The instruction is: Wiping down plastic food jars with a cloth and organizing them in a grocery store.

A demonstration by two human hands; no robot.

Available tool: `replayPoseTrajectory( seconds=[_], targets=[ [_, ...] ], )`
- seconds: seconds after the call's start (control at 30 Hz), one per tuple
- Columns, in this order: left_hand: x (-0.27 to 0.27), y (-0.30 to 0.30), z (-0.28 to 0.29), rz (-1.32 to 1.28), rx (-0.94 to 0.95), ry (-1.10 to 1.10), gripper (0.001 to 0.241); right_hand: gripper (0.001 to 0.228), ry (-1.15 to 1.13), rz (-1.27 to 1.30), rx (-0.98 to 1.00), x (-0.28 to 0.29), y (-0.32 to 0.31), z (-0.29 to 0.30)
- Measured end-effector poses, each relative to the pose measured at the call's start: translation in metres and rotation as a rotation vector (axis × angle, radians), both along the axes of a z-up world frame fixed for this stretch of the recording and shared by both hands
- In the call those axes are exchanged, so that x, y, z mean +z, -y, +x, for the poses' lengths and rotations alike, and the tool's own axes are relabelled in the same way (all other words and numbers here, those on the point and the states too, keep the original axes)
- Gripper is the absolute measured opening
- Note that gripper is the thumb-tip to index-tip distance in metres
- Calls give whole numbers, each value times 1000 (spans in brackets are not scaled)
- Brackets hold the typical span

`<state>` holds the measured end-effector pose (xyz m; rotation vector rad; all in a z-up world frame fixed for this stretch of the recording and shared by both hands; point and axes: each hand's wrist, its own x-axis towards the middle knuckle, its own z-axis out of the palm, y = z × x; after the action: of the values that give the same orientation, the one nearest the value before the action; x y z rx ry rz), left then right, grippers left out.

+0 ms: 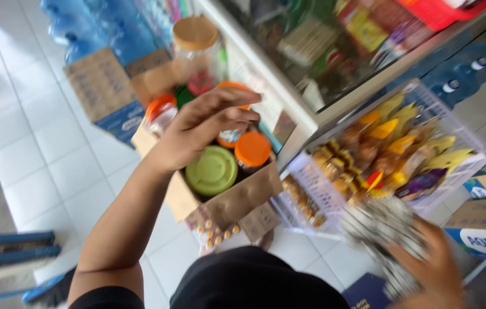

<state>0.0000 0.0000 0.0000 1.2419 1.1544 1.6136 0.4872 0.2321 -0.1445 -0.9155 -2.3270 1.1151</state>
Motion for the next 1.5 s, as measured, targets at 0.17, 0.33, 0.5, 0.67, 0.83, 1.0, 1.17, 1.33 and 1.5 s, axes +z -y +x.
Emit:
replayPoseTrajectory(
  seconds=[0.17,0.33,0.5,0.67,0.83,1.0,1.17,1.33,1.5],
  targets=[
    [-130,119,-37,-126,438,-122,38,32,317,287,246,17,87,-204],
    [-223,191,-34,-330,705,-383,48,22,223,219,280,-36,125,-260],
    [-237,203,-33,-499,727,-532,57,16,-82,289,61,-12,147,-287],
    [-214,130,-44,-160,766,-634,76,14,-185,305,-101,11,173,-292],
    [-217,47,-78,-58,860,-716,96,16,-181,278,-65,-10,183,-249],
    [-203,12,-135,-232,1247,-774,112,21,-54,174,-285,-38,174,-185],
    [-217,-61,-189,-20,1043,-602,121,25,-125,127,-329,-44,161,-177],
    [-226,-120,-222,41,956,-481,138,23,-84,25,-357,-47,146,-188],
    [-227,-114,-213,195,975,-521,121,21,-196,111,-178,-75,129,-177]
  ],
)
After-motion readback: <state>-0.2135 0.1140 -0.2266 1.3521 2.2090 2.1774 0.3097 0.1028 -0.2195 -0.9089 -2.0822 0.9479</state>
